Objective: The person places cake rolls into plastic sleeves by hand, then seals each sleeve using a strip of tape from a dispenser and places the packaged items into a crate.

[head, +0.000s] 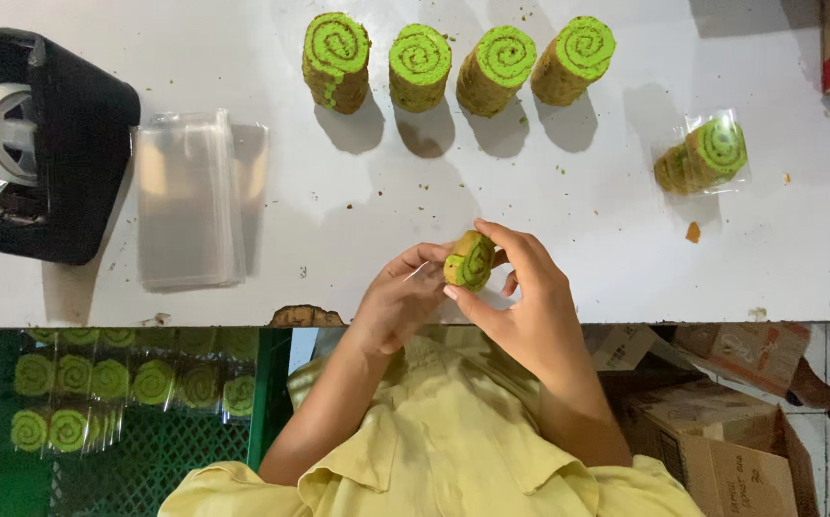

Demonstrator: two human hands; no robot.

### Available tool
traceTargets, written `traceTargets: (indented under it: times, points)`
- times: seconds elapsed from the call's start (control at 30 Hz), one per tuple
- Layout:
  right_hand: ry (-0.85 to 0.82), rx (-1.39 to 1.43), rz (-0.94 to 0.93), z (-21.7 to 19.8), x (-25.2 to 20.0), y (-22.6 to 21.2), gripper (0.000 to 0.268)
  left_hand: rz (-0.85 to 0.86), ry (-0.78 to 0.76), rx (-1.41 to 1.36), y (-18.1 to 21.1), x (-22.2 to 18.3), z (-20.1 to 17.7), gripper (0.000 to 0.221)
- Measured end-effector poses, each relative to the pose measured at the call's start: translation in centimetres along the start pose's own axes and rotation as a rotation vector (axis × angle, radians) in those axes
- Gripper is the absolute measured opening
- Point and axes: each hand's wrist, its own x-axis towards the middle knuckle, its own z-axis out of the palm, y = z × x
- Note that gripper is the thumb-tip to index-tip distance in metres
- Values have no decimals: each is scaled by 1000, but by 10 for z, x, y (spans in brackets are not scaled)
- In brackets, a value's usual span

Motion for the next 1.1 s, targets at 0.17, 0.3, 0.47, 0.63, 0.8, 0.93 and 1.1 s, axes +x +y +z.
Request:
traceTargets:
  times: [0.17, 0.3, 0.47, 0.63, 0.8, 0.93, 1.1]
  points:
    - [28, -119, 31, 6, 1, 6, 72, 95, -37, 211, 12, -3, 31, 71]
    - [25, -127, 71, 8, 6, 4, 74, 195, -77, 438, 17, -5, 47, 78]
    - [-21, -25, 90, 3, 5, 4, 42, 278, 127, 476, 11, -4, 45, 54]
    - [-67, 70, 79, 6, 3, 12, 60, 348, 239, 534, 5, -1, 42, 43]
    - [8, 94, 55, 12, 1, 26, 42, 286, 269, 444, 5, -1, 43, 42]
    - [21, 75, 26, 9, 2, 18, 37, 281, 274, 449, 6, -3, 47, 42]
    - [-8, 74, 37, 1, 4, 1, 35, 288, 278, 471, 9, -4, 46, 42]
